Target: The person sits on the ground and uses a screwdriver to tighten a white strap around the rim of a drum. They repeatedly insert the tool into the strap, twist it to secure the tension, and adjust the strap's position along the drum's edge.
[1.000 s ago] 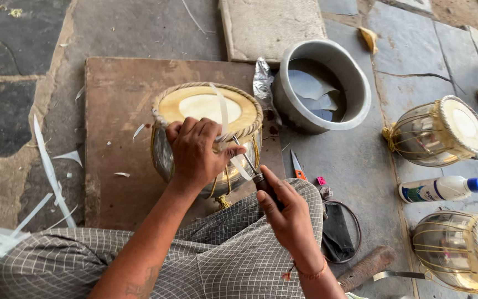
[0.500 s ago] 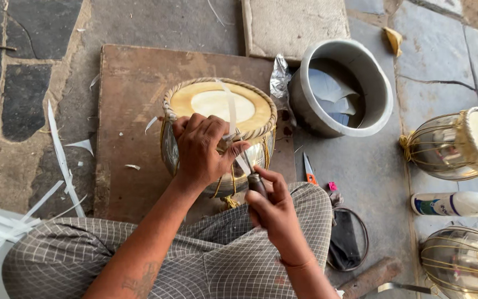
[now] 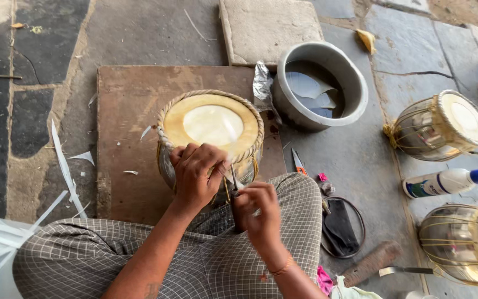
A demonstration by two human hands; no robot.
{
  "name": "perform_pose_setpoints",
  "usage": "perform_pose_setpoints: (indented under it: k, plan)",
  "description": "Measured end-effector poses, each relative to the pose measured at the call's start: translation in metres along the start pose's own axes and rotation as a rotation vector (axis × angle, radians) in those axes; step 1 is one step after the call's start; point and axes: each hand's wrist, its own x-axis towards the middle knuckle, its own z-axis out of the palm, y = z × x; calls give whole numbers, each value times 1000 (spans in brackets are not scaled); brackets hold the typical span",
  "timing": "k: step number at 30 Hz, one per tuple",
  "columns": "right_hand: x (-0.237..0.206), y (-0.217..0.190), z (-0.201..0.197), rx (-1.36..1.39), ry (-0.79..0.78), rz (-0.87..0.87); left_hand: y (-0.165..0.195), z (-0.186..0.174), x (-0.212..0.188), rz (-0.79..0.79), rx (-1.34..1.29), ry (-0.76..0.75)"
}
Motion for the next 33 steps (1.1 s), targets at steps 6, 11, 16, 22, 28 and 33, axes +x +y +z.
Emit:
perform_pose_setpoints:
  k: [6,11,16,22,28,33]
  plan:
    - [54,-21,-36,798,-396,848,15,7,-8,144,63,-24]
    - [49,-56,-53,561,-434,735,13,7,-7,152,22,-5]
    - [0,-65,-122,532,-313,492,4,6,-14,53,102,7]
    - [42,-55,-108,437,-164,125,6,20,-14,-33,8,108]
    - [89,-27,-12,529,-109,276,9,6,-8,5,-32,41]
    - [81,-21,-8,246,-138,77,8,-1,1,-13,-44,-19]
